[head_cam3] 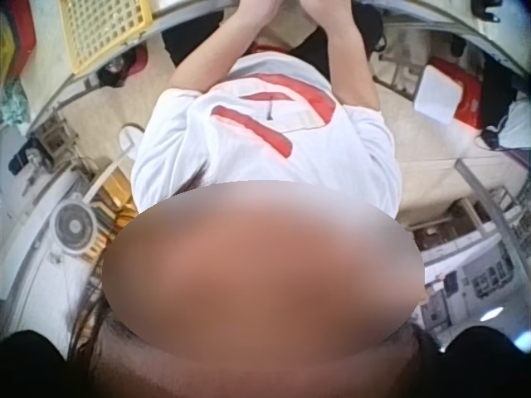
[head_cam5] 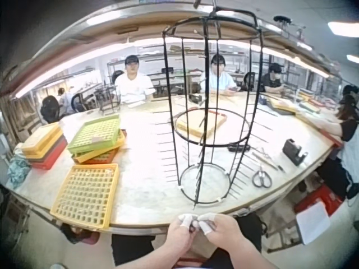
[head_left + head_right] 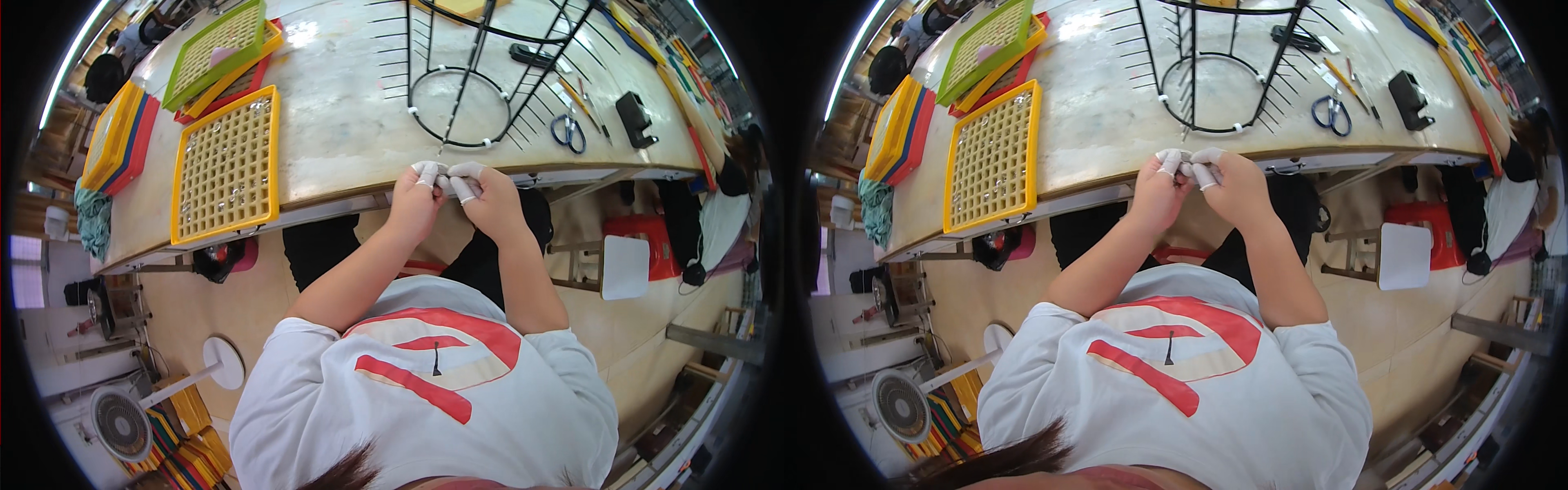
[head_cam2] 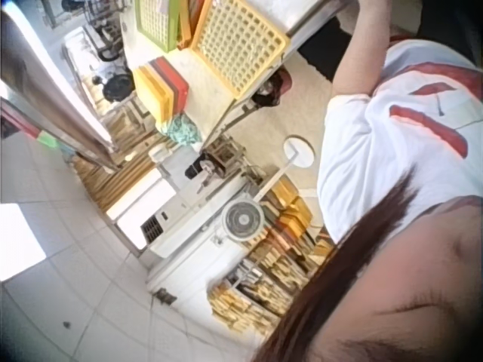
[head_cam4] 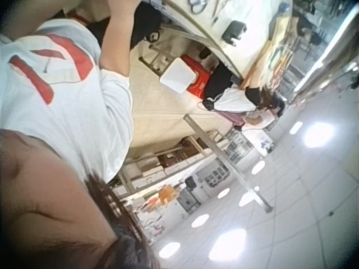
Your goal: Assembling small components onto a wire frame while sitting at a workbench.
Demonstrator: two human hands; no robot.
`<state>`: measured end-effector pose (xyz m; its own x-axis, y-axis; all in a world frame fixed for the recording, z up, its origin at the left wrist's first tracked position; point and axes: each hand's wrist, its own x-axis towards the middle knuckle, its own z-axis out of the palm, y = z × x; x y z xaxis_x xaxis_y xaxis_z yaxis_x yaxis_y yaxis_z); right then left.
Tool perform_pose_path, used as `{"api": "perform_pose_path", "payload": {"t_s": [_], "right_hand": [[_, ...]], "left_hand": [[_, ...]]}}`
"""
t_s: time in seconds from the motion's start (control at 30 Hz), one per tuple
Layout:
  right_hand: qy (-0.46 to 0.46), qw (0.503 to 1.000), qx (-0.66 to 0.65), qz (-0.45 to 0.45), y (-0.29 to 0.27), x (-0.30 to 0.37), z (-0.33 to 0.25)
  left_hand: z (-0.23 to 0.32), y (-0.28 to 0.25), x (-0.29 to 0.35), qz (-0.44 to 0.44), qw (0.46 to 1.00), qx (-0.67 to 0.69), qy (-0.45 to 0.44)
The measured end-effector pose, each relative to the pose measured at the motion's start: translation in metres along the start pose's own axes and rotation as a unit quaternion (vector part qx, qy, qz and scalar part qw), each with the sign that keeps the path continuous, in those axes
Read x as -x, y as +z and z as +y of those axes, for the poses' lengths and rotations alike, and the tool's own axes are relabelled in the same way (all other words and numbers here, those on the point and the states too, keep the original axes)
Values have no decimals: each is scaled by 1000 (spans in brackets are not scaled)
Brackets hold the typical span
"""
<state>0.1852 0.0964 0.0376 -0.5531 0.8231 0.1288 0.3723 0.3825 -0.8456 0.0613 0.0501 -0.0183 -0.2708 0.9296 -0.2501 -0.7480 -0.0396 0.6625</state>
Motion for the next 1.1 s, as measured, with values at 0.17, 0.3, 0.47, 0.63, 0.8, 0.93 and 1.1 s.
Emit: {"api": "perform_pose_path", "payload": {"t_s": [0.17,0.3,0.47,0.63,0.8,0.93,1.1], "right_hand": [[-24,999,22,16,5,1,-4],[-51,997,29,52,2,5,11],[-19,999,6,40,2,2,18],[-16,999,-35,18,1,-2,19],[-11,997,-69,15,-4,-4,31],[-12,996,-85,9,-4,-8,31],[2,995,-97,-20,-8,-8,25]], "left_hand": [[1,5,6,82,995,43,36],[4,11,11,61,987,145,-20],[58,-21,31,43,974,193,-112],[188,-75,22,36,985,163,48],[319,-160,0,255,946,50,193],[377,-229,-9,341,915,-35,215],[394,-259,-32,392,867,-208,228]]}}
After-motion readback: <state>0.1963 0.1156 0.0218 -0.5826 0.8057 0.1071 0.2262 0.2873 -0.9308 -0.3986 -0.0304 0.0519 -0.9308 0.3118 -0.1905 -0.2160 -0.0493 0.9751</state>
